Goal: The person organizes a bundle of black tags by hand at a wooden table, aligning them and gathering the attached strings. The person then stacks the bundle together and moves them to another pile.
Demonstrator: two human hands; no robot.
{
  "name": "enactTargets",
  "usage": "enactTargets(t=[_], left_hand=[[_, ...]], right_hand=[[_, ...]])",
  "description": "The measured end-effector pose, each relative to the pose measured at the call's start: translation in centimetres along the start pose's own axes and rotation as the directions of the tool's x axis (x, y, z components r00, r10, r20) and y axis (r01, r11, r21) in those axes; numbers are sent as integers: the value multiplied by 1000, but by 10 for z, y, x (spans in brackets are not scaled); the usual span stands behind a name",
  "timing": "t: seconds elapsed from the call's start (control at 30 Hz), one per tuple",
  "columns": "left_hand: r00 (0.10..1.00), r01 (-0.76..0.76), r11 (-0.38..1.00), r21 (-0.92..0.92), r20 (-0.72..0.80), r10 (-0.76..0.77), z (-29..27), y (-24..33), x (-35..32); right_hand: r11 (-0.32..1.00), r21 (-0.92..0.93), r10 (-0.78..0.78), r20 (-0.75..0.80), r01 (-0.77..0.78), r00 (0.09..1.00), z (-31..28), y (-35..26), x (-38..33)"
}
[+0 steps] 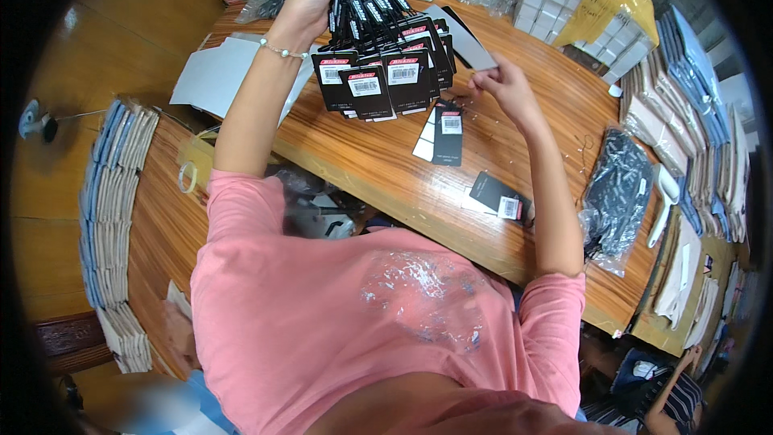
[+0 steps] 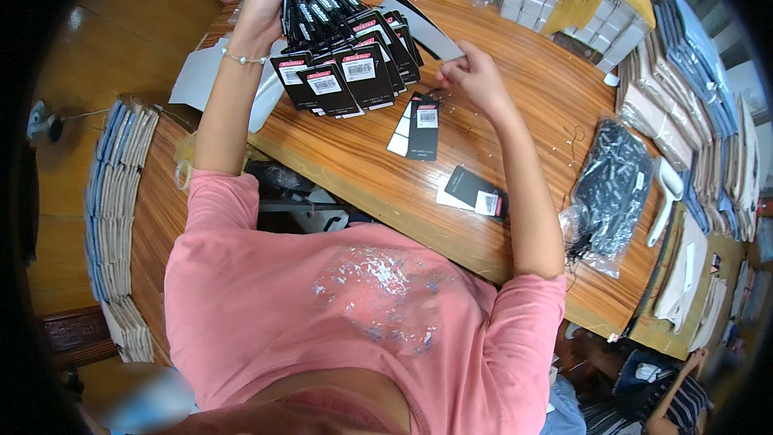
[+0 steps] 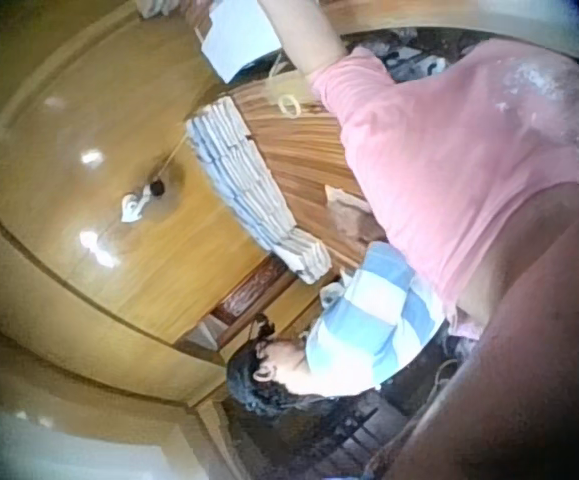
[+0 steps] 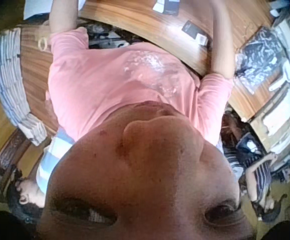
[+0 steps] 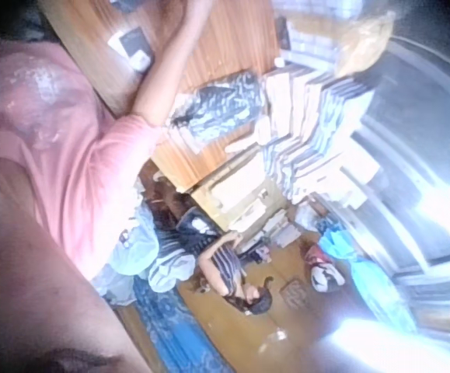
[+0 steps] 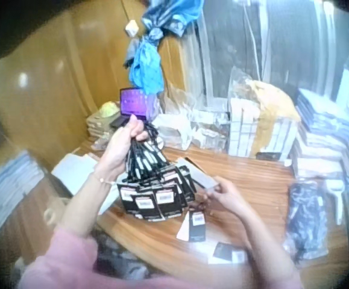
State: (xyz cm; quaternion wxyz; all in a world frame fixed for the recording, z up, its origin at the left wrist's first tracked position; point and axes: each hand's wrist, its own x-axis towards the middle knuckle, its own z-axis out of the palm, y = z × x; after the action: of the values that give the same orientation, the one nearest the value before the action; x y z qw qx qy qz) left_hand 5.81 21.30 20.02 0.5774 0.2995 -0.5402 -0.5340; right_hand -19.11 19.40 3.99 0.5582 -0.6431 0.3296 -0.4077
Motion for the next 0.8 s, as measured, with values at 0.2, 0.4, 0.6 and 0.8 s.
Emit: enactTargets(t=[0.2, 0.4, 0.6, 0.8], left_hand=[[999, -10, 955, -296, 28, 20, -3, -26, 25], [990, -2, 977, -215, 140, 33, 15, -38, 34], [983, -71, 997, -29, 166, 75, 25, -57, 45], [988, -10, 1000, 3, 152, 9, 48, -63, 48]], right_hand=[[989, 85, -100, -221, 121, 970, -26, -65, -34], [988, -18, -150, -300, 151, 942, -44, -102, -54], [969, -93, -244, -205, 229, 948, -29, -149, -57], [923, -206, -343, -51, 326, 938, 0, -179, -26]])
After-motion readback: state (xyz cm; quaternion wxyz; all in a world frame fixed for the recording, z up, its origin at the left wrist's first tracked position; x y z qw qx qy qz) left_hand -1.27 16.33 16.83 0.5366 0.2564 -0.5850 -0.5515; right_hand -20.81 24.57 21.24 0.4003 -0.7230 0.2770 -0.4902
